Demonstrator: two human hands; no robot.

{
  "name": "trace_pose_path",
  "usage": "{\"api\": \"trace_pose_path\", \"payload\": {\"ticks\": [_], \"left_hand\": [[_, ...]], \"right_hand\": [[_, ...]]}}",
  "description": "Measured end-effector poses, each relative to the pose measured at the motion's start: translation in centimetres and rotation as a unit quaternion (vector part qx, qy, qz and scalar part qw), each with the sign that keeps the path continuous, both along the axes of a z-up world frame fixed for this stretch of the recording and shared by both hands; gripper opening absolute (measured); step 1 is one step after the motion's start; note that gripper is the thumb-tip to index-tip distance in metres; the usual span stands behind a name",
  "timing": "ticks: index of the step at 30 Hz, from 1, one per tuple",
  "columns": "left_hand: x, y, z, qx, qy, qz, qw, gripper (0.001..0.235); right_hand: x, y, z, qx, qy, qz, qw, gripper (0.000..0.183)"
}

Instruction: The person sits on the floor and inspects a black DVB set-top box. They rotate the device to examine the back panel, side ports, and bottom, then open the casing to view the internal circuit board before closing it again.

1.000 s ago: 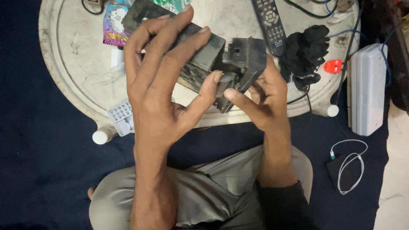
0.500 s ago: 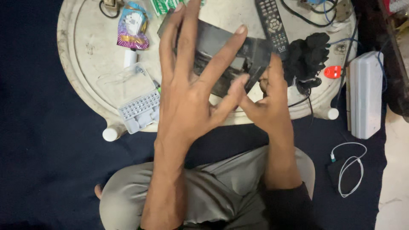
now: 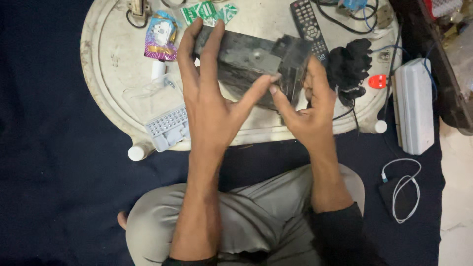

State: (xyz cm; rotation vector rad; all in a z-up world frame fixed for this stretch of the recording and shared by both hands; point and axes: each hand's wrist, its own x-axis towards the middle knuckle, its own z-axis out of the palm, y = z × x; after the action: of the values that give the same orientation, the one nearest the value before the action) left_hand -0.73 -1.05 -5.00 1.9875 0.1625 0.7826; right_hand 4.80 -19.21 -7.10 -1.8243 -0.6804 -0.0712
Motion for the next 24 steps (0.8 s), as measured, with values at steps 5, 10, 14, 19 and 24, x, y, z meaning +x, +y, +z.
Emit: {"api": "trace_pose_path", "payload": {"ticks": [5, 10, 14, 19, 24], "left_hand": [[-0.1, 0.1, -0.5, -0.059, 0.026, -0.031, 0.997, 0.079], [0.3, -0.3, -2.7, -0.181, 0.082, -0.021, 0.98, 0.074], [0.0, 1.6, -4.9, -0.222, 0.096, -0.058, 0.968, 0.066], [-0.8, 3.3, -6.5, 0.022, 0.042, -0.012, 0.999, 0.049], [-0.8, 3.0, -7.5, -0.126, 0.164, 0.013, 0.978, 0.057]], "right_hand": [[0.2, -1.2, 3.9, -0.12, -0.121, -0.01, 0.985, 0.059], [0.5, -1.1, 5.8, -0.166, -0.109, 0.042, 0.979, 0.06], [0.9, 0.8, 5.3, -0.183, -0.146, 0.07, 0.97, 0.065], [1.0, 3.2, 4.4, -0.24, -0.18, 0.054, 0.952, 0.069], [1.1, 2.8, 3.4, -0.259, -0.226, 0.068, 0.937, 0.065]]}}
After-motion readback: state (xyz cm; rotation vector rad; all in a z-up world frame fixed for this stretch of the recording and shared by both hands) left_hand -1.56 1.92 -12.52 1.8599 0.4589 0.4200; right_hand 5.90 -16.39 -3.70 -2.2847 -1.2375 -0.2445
